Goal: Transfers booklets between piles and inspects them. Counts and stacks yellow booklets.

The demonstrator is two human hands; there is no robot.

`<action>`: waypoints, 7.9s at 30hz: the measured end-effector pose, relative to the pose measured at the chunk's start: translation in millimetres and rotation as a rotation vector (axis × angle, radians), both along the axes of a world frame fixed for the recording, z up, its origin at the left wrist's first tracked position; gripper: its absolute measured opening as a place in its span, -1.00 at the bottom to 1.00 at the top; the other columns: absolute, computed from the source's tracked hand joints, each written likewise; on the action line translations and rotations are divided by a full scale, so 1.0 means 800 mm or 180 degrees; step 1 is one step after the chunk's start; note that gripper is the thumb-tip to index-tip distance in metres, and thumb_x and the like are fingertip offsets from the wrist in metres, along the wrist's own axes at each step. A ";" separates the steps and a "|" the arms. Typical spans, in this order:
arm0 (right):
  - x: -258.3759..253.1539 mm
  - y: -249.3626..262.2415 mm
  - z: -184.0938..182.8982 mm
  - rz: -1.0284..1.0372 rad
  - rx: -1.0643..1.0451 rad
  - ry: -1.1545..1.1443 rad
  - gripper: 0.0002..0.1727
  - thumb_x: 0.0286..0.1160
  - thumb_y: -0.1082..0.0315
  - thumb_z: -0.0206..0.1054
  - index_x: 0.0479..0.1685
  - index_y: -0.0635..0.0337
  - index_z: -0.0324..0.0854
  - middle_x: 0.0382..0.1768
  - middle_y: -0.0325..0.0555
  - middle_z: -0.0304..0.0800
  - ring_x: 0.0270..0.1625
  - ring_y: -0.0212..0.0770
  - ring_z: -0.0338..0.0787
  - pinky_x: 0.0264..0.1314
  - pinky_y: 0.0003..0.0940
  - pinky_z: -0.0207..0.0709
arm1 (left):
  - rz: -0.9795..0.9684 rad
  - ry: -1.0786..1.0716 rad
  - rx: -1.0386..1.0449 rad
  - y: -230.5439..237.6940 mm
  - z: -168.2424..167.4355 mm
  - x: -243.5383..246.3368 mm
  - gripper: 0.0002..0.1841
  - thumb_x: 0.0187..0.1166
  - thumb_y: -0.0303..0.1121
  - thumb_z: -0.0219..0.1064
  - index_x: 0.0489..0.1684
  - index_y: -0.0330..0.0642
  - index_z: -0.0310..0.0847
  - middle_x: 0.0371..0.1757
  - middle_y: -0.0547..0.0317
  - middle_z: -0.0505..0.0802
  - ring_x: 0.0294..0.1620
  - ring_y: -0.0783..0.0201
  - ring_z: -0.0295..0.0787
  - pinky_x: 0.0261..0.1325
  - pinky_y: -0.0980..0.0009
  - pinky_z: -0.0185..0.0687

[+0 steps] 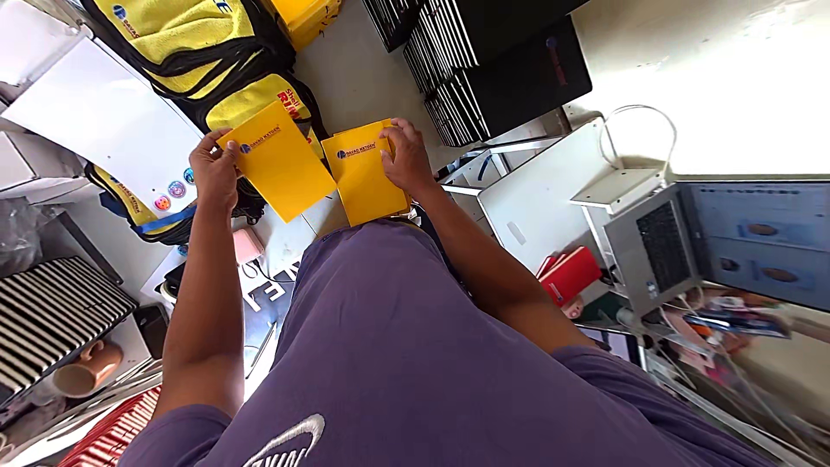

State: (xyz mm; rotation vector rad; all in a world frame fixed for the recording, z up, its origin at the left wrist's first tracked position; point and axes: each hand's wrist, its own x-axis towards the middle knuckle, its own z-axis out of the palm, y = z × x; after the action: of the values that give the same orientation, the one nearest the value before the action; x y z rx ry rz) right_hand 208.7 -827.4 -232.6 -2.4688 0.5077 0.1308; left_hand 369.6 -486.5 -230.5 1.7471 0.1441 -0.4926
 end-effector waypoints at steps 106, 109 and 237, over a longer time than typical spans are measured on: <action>-0.025 -0.021 -0.025 -0.1143 0.0950 -0.0368 -0.57 0.55 0.28 0.36 0.37 0.23 0.62 0.53 0.15 0.55 0.47 -0.01 0.67 0.40 -0.12 0.68 | -0.0769 0.0463 -0.0322 -0.116 -0.037 -0.076 -0.71 0.62 -0.44 0.41 0.26 -0.25 0.65 0.08 0.00 0.86 -0.10 0.20 0.87 -0.12 0.23 0.85; -0.016 -0.012 -0.016 -0.0636 0.0736 -0.0320 -0.57 0.55 0.27 0.37 0.37 0.19 0.63 0.55 0.11 0.54 0.48 -0.02 0.65 0.42 -0.12 0.65 | -0.0515 0.0396 -0.0434 -0.087 -0.030 -0.063 -0.73 0.70 -0.42 0.33 0.29 -0.22 0.68 -0.01 0.07 0.90 -0.13 0.25 0.88 -0.09 0.26 0.86; -0.039 -0.043 -0.058 -0.1437 0.0997 0.0286 -0.35 0.65 0.16 0.31 0.71 0.19 0.34 0.59 0.16 0.51 0.25 -0.02 0.83 0.28 -0.10 0.75 | -0.1352 0.0108 0.1023 -0.189 -0.033 -0.074 0.17 0.20 -0.36 0.74 0.86 -0.11 -0.11 0.33 -0.22 0.71 -0.04 -0.02 0.83 0.01 0.04 0.82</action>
State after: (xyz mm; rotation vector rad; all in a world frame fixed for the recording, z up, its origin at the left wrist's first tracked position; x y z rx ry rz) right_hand 177.2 -862.0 -278.9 -1.9983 0.9885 0.1258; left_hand 310.4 -637.7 -257.0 2.0947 -0.1363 -0.8440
